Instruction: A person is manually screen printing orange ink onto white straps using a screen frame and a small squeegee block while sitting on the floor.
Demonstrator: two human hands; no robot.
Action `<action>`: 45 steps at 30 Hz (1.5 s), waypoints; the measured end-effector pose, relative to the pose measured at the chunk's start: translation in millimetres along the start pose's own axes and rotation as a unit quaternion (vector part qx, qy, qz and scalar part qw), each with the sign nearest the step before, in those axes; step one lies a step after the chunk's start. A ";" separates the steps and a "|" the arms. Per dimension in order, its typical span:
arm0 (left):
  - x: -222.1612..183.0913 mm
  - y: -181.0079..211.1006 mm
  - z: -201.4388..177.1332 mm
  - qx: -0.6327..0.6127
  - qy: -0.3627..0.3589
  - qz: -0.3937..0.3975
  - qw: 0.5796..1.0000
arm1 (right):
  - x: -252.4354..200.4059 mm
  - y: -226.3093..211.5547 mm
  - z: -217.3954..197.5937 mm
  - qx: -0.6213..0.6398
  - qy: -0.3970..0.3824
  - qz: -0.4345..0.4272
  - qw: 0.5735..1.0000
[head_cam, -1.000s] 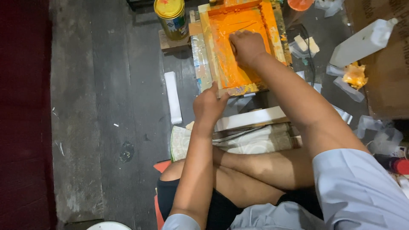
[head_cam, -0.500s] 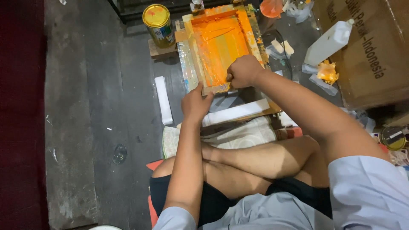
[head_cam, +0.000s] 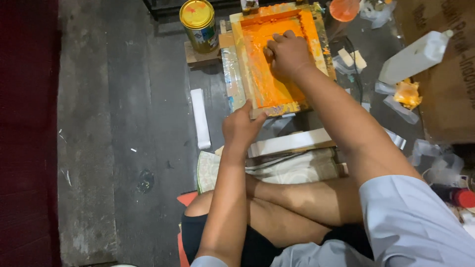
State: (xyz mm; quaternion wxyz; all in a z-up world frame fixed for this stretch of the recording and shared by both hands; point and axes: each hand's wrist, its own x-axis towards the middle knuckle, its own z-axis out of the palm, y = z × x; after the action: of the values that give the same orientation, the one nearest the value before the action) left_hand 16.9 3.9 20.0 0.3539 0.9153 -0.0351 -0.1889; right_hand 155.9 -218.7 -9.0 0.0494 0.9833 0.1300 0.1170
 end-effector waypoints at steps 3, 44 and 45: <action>-0.7 1.8 -3.8 -0.003 -0.003 -0.004 1.000 | 4.6 -6.3 10.9 -0.012 -0.097 0.019 0.995; 13.7 -20.9 20.2 -0.024 0.104 0.056 0.993 | 3.0 4.2 0.9 -0.092 0.199 -0.113 0.969; 14.4 -21.6 21.9 -0.026 0.114 0.057 0.991 | 0.7 -2.7 0.5 -0.039 0.103 -0.082 0.991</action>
State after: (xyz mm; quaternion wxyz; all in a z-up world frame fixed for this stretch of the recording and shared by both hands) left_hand 20.6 3.2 -13.7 0.3898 0.9177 -0.0420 -0.0637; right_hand 156.0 -215.9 -9.7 0.0836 0.9495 0.2099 0.2178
